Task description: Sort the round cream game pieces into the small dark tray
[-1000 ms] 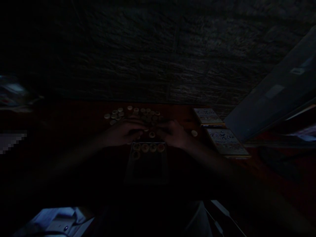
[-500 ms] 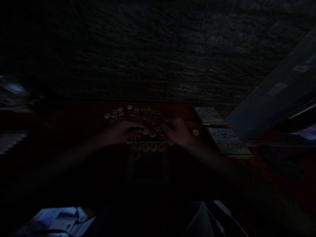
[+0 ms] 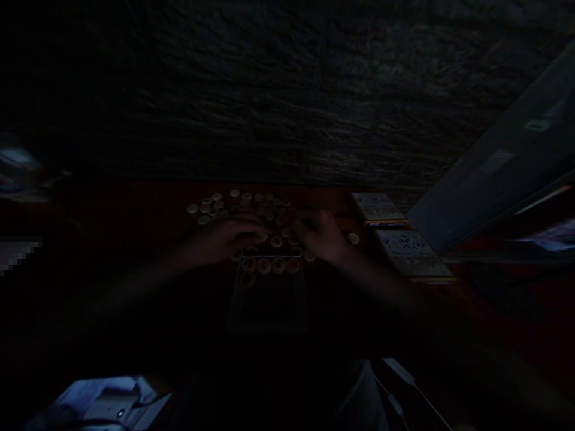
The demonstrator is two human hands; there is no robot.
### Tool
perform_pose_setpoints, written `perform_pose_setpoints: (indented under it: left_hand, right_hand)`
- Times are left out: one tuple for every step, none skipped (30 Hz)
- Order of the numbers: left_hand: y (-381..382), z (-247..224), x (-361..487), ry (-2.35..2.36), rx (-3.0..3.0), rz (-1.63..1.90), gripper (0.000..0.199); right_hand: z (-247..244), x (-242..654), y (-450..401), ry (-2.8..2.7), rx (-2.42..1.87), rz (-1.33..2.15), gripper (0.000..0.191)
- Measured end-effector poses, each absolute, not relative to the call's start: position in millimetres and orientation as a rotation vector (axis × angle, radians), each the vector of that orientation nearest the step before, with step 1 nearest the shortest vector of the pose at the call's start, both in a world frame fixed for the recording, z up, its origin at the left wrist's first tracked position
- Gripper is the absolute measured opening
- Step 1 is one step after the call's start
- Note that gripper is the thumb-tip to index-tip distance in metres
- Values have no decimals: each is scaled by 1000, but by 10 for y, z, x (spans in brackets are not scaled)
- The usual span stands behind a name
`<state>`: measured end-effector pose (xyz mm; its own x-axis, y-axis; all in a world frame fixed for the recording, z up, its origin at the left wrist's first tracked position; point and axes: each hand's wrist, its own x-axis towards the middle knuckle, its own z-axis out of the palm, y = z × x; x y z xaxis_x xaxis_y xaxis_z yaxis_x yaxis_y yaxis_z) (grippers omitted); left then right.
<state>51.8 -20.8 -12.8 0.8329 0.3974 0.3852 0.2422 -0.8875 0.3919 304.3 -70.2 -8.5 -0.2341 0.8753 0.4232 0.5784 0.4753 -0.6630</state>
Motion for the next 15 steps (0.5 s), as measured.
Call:
perform_pose_setpoints:
  left_hand:
    - [-211,-129,515,504,2676,677,18]
    - [-213,-132,510,526,2669,693,20]
    - [-212,-137,505,546,2663,713,21]
    - [-209,-143,499,562,2660,731,21]
    - [-205,-149,493,572,2658,746,22]
    - [-200,-153,488,578,2656,760,22]
    - [-197,-154,484,582,2655,778,22]
    - [-195,-151,480,586,2655,801,23]
    - [-194,-144,479,596,2656,827,24]
    - [-196,-135,478,613,2658,851,24]
    - [-198,-125,478,635,2657,872,24]
    - [-200,-115,479,654,2655,887,23]
    - [-202,-106,480,665,2649,893,22]
    - [-204,-99,481,672,2637,896,21]
    - [-204,-94,481,678,2624,896,20]
  right_hand:
    - [-87,3045,-701,-1934,-1201,478,28]
    - [-89,3047,-701,-1934,-1194,480,28]
    - [-90,3049,-702,-1934,-1191,484,27]
    - [-90,3050,-704,-1932,-1193,491,27]
    - [-90,3051,-706,-1932,-1201,497,27]
    - [-89,3051,-708,-1932,-1211,500,27]
    - [-88,3051,-710,-1932,-1219,497,27]
    - [-86,3050,-712,-1930,-1225,495,28]
    - [-85,3048,-712,-1930,-1228,495,28]
    - [-83,3046,-713,-1930,-1227,497,28]
    - [-81,3043,-713,-1932,-1223,503,28]
    - [-80,3039,-714,-1930,-1217,508,28]
    - [-80,3035,-715,-1929,-1214,513,28]
    - [-80,3031,-716,-1926,-1209,513,28]
    - [-81,3029,-717,-1924,-1203,511,27]
